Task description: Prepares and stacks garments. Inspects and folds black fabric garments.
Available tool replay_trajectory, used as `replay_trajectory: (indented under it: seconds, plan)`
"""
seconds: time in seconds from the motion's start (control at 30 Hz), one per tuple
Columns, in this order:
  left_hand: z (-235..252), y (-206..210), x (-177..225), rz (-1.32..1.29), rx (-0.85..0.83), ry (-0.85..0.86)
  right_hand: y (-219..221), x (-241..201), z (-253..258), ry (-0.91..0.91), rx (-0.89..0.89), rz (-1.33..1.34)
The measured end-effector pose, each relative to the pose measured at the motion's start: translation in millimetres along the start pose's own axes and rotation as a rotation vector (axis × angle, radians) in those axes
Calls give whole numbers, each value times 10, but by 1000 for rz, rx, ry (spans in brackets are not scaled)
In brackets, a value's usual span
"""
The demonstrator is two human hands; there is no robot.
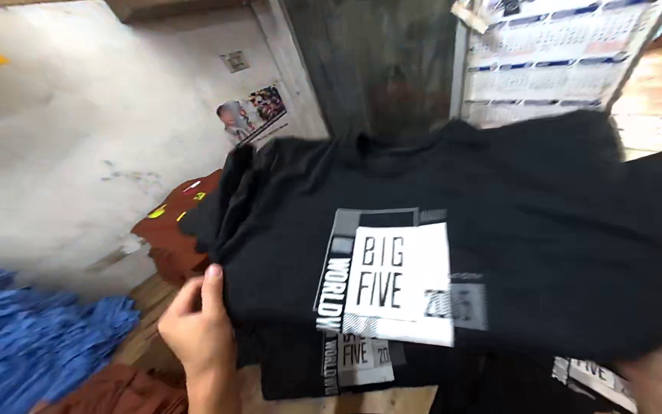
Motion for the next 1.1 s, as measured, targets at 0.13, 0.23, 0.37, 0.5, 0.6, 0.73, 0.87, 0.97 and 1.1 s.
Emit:
replay_trajectory:
  seconds: [0.13,0.23,0.37,0.5,0.6,0.73,0.87,0.97,1.1]
  plan:
    - [-1220,-357,-2063,495,-180,-297,-9,2296,-1013,528,-160,-337]
    - [-1915,-726,-3010,584,-132,-678,-561,2998,-1728,863,-24,-515]
    - [-1660,-576,-2312,707,52,-264,-419,2349,-1507,275,-82,-783]
    - [-1731,626,-1326,429,-344,218,383,2007,-1344,32,-313,-947]
    - [-2516,1453,-722,80,-770,421,445,2409,-1535,485,-469,-1062]
    - [-3398,2116,-457,70,-1013,719,330,2503,-1522,528,-475,-892]
    - [-3336,2169,-438,-5,-918,792,309,2390,-1540,600,-455,-813]
    - [-3660,2192,-547,242,-1123,903,-89,2792,-1773,811,-475,-783]
    - [-3859,2025,-253,143,-1080,849,-677,2848,-1985,835,-630,-589]
Point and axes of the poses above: each hand's wrist, its own z-axis towards the middle knuckle, its own y-axis out of the palm, x = y × z, the point moved 9 cm from there along z, towards the middle knuckle, and after that the axes turned 2 degrees about -y, right-handed, at the moved point
